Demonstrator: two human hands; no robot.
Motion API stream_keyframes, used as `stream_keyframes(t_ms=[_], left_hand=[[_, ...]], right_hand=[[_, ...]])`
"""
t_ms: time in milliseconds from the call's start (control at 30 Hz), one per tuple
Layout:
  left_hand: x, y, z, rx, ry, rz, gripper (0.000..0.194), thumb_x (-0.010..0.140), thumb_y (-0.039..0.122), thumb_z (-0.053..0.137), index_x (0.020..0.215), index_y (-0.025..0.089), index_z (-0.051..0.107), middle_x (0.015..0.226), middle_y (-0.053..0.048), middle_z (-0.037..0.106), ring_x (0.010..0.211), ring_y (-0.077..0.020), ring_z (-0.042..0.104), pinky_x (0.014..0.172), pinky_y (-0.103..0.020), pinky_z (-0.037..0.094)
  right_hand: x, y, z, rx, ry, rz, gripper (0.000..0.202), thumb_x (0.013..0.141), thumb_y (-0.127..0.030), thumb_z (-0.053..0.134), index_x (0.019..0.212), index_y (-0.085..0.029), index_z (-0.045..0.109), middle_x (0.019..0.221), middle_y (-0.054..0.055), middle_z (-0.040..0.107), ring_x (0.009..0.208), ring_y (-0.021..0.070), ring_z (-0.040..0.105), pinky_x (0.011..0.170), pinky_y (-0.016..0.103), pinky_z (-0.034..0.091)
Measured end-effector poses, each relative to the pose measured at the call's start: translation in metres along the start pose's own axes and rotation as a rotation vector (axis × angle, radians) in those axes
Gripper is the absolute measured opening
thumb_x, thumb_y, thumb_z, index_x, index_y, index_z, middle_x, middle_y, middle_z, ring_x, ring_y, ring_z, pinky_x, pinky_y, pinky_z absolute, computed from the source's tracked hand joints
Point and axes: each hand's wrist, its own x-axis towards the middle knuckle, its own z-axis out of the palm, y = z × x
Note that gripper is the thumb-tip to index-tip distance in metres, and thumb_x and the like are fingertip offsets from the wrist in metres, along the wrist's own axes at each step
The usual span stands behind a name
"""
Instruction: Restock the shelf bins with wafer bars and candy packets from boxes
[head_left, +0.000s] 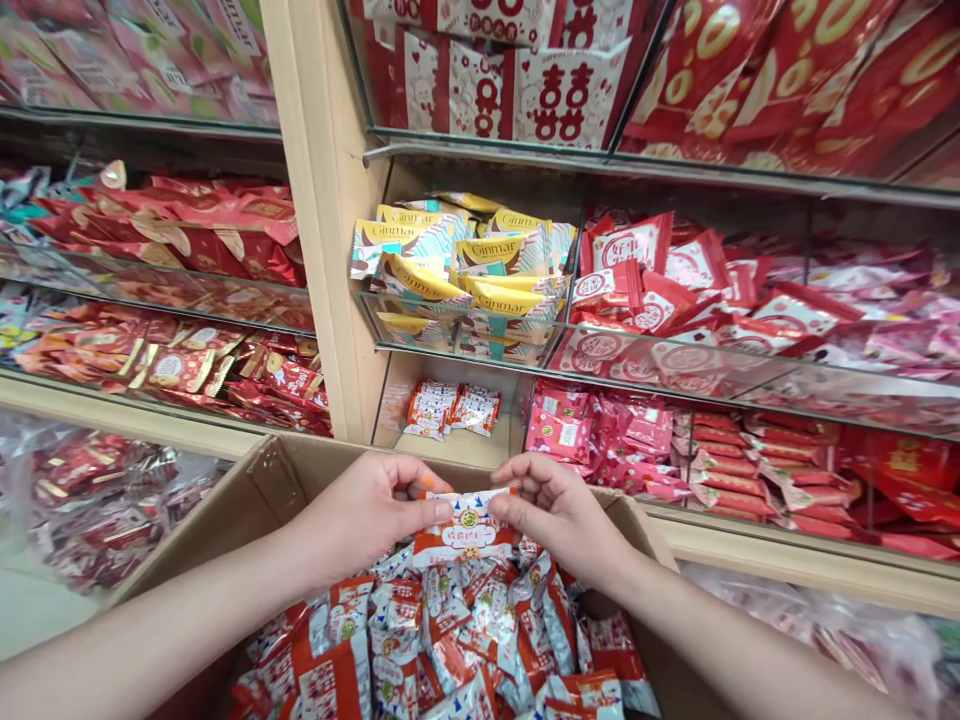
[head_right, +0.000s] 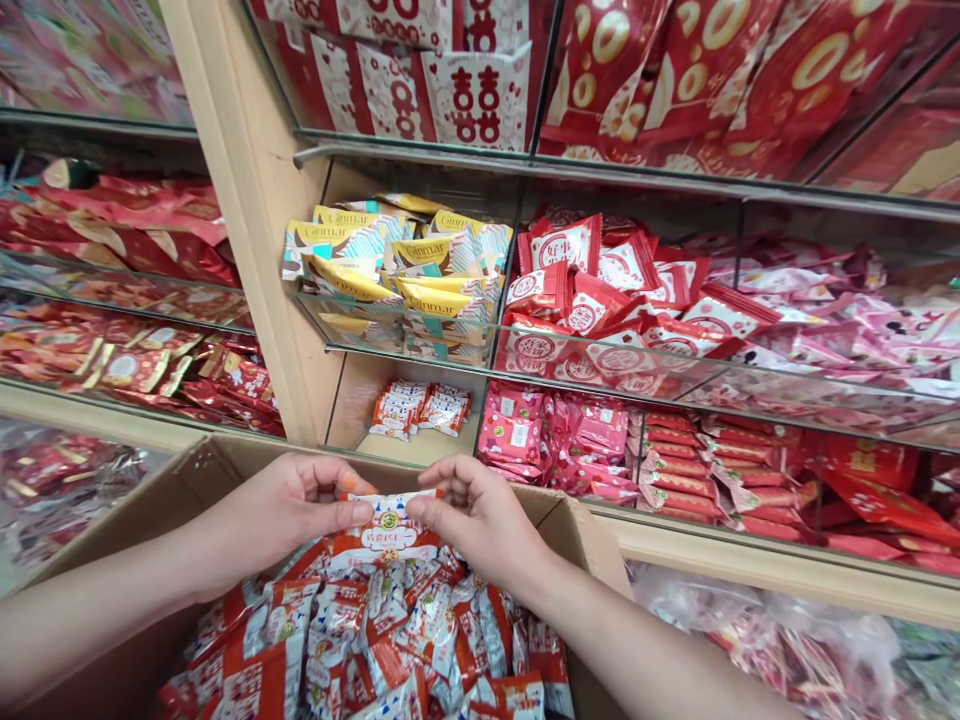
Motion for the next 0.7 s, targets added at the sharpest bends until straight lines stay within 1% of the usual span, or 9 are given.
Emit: stream_keyframes(t_ms=[67, 133, 233, 300, 367, 433, 467, 600, 700], left_hand=[[0.000, -0.002, -0.001, 0.079, -0.021, 0.030, 0.036, 0.059, 0.043, 0.068, 0.077, 0.013, 0.059, 0.065, 0.001, 0.059, 0.060, -0.0128, 0.052, 0.060, -0.026, 0.039], [0.000, -0.004, -0.002, 0.171, -0.054, 0.072, 0.035, 0.065, 0.041, 0.063, 0.086, 0.015, 0.057, 0.067, 0.002, 0.057, 0.062, -0.0135, 0.052, 0.060, -0.026, 0.039], [0.000, -0.008, -0.003, 0.356, -0.103, 0.085, 0.038, 0.073, 0.042, 0.054, 0.101, 0.017, 0.051, 0.077, 0.001, 0.058, 0.068, -0.0152, 0.054, 0.061, -0.026, 0.040], [-0.002, -0.010, -0.001, 0.507, -0.162, 0.036, 0.036, 0.074, 0.042, 0.050, 0.101, 0.018, 0.053, 0.081, -0.001, 0.060, 0.070, -0.0171, 0.055, 0.061, -0.027, 0.040], [-0.006, -0.012, 0.002, 0.644, -0.224, 0.010, 0.031, 0.073, 0.041, 0.051, 0.094, 0.020, 0.058, 0.081, -0.002, 0.062, 0.072, -0.0193, 0.057, 0.061, -0.028, 0.040], [-0.010, -0.014, 0.007, 0.743, -0.277, 0.024, 0.027, 0.070, 0.039, 0.054, 0.089, 0.022, 0.062, 0.082, -0.003, 0.064, 0.074, -0.0213, 0.058, 0.061, -0.028, 0.040], [-0.013, -0.014, 0.009, 0.780, -0.292, 0.022, 0.026, 0.069, 0.038, 0.054, 0.089, 0.023, 0.063, 0.081, -0.003, 0.065, 0.073, -0.0220, 0.059, 0.060, -0.028, 0.039], [-0.021, -0.014, 0.011, 0.867, -0.361, 0.041, 0.030, 0.068, 0.038, 0.056, 0.093, 0.027, 0.065, 0.083, -0.005, 0.067, 0.073, -0.0253, 0.061, 0.056, -0.029, 0.039], [-0.023, -0.012, 0.006, 0.900, -0.450, 0.087, 0.033, 0.068, 0.035, 0.056, 0.100, 0.028, 0.064, 0.088, -0.006, 0.069, 0.077, -0.0268, 0.062, 0.057, -0.030, 0.040]], right_hand=[[-0.002, -0.001, -0.002, -0.030, -0.107, 0.022, 0.031, 0.068, -0.032, 0.067, 0.093, -0.017, 0.056, 0.077, 0.001, 0.059, 0.062, 0.0097, 0.051, 0.056, 0.022, 0.041], [-0.001, -0.003, -0.007, -0.136, -0.133, 0.005, 0.025, 0.069, -0.031, 0.066, 0.089, -0.016, 0.059, 0.078, 0.002, 0.061, 0.063, 0.0106, 0.052, 0.057, 0.023, 0.042], [0.008, -0.011, -0.019, -0.291, 0.021, -0.064, 0.021, 0.074, -0.033, 0.061, 0.087, -0.016, 0.059, 0.075, 0.002, 0.061, 0.061, 0.0116, 0.054, 0.054, 0.022, 0.042], [0.021, -0.017, -0.024, -0.453, 0.126, -0.135, 0.019, 0.077, -0.032, 0.057, 0.089, -0.017, 0.058, 0.076, 0.001, 0.061, 0.061, 0.0121, 0.055, 0.054, 0.023, 0.042], [0.042, -0.020, -0.024, -0.693, 0.151, -0.186, 0.015, 0.079, -0.027, 0.055, 0.091, -0.018, 0.058, 0.080, 0.002, 0.063, 0.067, 0.0134, 0.057, 0.061, 0.024, 0.042], [0.069, -0.017, -0.017, -0.917, 0.103, -0.150, 0.016, 0.080, -0.022, 0.054, 0.095, -0.018, 0.058, 0.087, 0.003, 0.065, 0.078, 0.0156, 0.059, 0.070, 0.025, 0.042], [0.084, -0.013, -0.012, -0.996, 0.064, -0.095, 0.018, 0.081, -0.022, 0.053, 0.098, -0.018, 0.058, 0.090, 0.004, 0.065, 0.084, 0.0167, 0.059, 0.073, 0.025, 0.042], [0.145, 0.013, 0.012, -1.092, -0.046, 0.028, 0.023, 0.078, -0.018, 0.058, 0.101, -0.014, 0.059, 0.101, 0.010, 0.063, 0.095, 0.0210, 0.057, 0.077, 0.028, 0.043], [0.175, 0.033, 0.024, -1.146, -0.155, 0.061, 0.025, 0.079, -0.022, 0.060, 0.101, -0.013, 0.058, 0.105, 0.009, 0.060, 0.096, 0.0194, 0.056, 0.079, 0.032, 0.045]])
